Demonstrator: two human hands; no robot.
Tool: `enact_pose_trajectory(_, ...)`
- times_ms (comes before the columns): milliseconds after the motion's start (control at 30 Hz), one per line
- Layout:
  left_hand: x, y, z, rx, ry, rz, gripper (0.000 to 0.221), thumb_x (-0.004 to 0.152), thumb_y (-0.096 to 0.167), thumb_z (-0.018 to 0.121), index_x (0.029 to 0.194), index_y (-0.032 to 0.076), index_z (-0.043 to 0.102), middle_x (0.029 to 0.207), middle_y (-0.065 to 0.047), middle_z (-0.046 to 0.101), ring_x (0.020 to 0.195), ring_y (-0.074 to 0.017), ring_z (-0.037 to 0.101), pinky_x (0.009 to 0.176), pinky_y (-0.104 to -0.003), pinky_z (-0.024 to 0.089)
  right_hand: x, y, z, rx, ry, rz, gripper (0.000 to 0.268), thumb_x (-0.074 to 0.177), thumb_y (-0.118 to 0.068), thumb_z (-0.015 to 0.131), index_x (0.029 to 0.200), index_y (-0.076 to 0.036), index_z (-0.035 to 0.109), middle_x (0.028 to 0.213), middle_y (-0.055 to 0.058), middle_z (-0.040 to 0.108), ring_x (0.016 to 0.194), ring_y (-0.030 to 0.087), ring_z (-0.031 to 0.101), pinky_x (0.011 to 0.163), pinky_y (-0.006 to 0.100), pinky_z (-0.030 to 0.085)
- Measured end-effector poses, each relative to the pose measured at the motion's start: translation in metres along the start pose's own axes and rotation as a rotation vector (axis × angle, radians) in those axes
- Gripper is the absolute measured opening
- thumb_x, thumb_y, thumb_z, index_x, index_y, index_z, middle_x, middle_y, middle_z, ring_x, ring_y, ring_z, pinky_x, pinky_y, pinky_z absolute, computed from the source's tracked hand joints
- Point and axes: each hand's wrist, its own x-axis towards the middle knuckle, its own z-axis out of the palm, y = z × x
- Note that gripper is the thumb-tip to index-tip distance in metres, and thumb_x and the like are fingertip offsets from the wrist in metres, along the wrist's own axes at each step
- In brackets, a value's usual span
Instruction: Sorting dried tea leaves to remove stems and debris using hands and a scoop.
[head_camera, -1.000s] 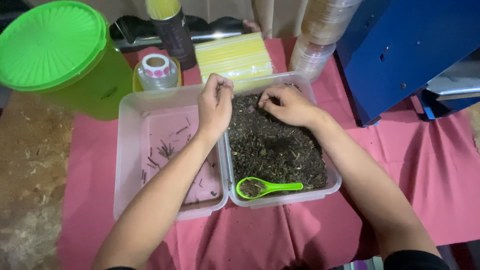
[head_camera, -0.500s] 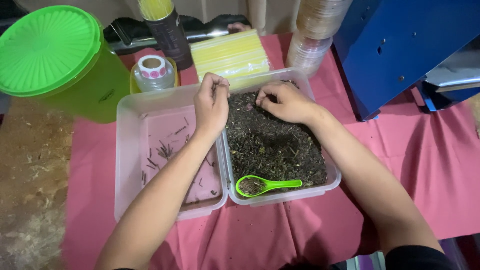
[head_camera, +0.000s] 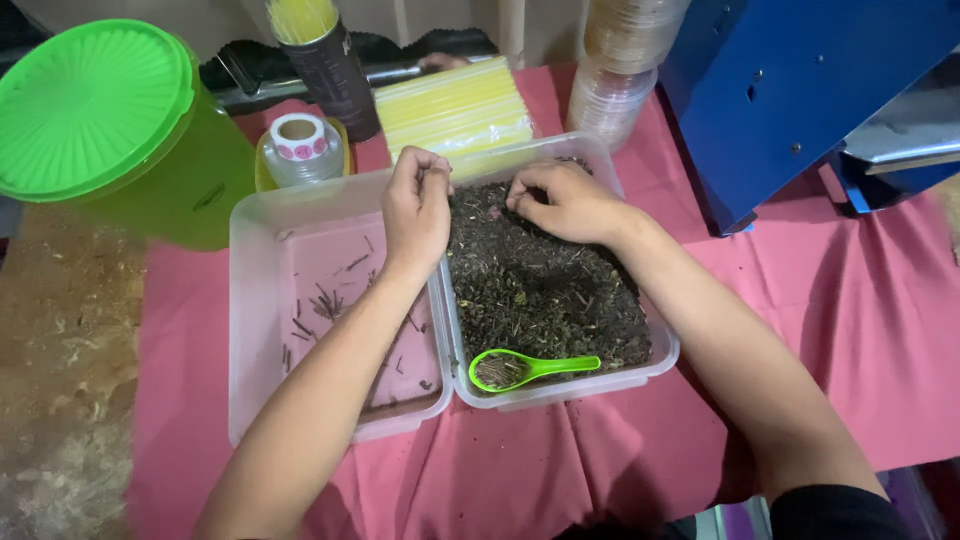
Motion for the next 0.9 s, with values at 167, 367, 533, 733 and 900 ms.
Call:
enact_pose_trajectory(167,0.003,0.008,-0.003,0.003,-0.018,0.006,0.012,0.1,0.013,0.053,0.09,0.01,0.061,0.069,-0.007,0.062,0.067,-0.0189,0.056,0.067,-0.033,0.047,0.002,0.002,0.001,-0.001,-0.001,-0.013,0.011,0.089,-0.013,0.066,0.09,-0.002,0.069,0.087,0.023,0.07,0.096,0.046,0.067,0.083,0.054,0.052)
enact_pose_trajectory(367,0.001,0.002,0.0,0.004,0.001,-0.017,0.013,0.099,0.012,0.054,0.089,0.011,0.062,0.068,-0.005,0.062,0.065,-0.0179,0.055,0.065,-0.031,0.046,0.0,-0.001,-0.002,-0.008,-0.019,-0.01,0.011,0.088,-0.014,0.066,0.09,-0.003,0.069,0.088,0.021,0.071,0.097,0.045,0.068,0.084,0.053,0.053)
enact_pose_trajectory(533,0.0,0.011,-0.001,0.008,-0.008,0.001,0.012,0.099,0.011,0.054,0.089,0.01,0.061,0.068,-0.008,0.062,0.065,-0.0193,0.056,0.065,-0.032,0.047,-0.001,0.001,-0.001,0.003,-0.031,-0.013,0.011,0.088,-0.013,0.066,0.09,-0.003,0.069,0.087,0.023,0.07,0.098,0.046,0.068,0.084,0.054,0.052)
enact_pose_trajectory(733,0.0,0.014,-0.001,0.001,-0.016,0.018,0.014,0.099,0.008,0.05,0.091,0.011,0.062,0.071,-0.007,0.062,0.068,-0.0206,0.057,0.068,-0.032,0.048,0.001,0.003,-0.001,0.013,-0.034,-0.048,0.009,0.09,-0.013,0.065,0.09,-0.005,0.07,0.089,0.021,0.072,0.098,0.043,0.069,0.085,0.052,0.053)
enact_pose_trajectory(900,-0.002,0.015,-0.002,0.004,-0.023,0.05,0.009,0.095,0.013,0.054,0.092,0.011,0.061,0.071,-0.01,0.064,0.067,-0.0238,0.061,0.066,-0.037,0.049,0.0,0.006,0.002,0.011,-0.043,0.016,0.011,0.091,-0.013,0.065,0.093,-0.004,0.071,0.089,0.022,0.072,0.098,0.044,0.069,0.085,0.053,0.052)
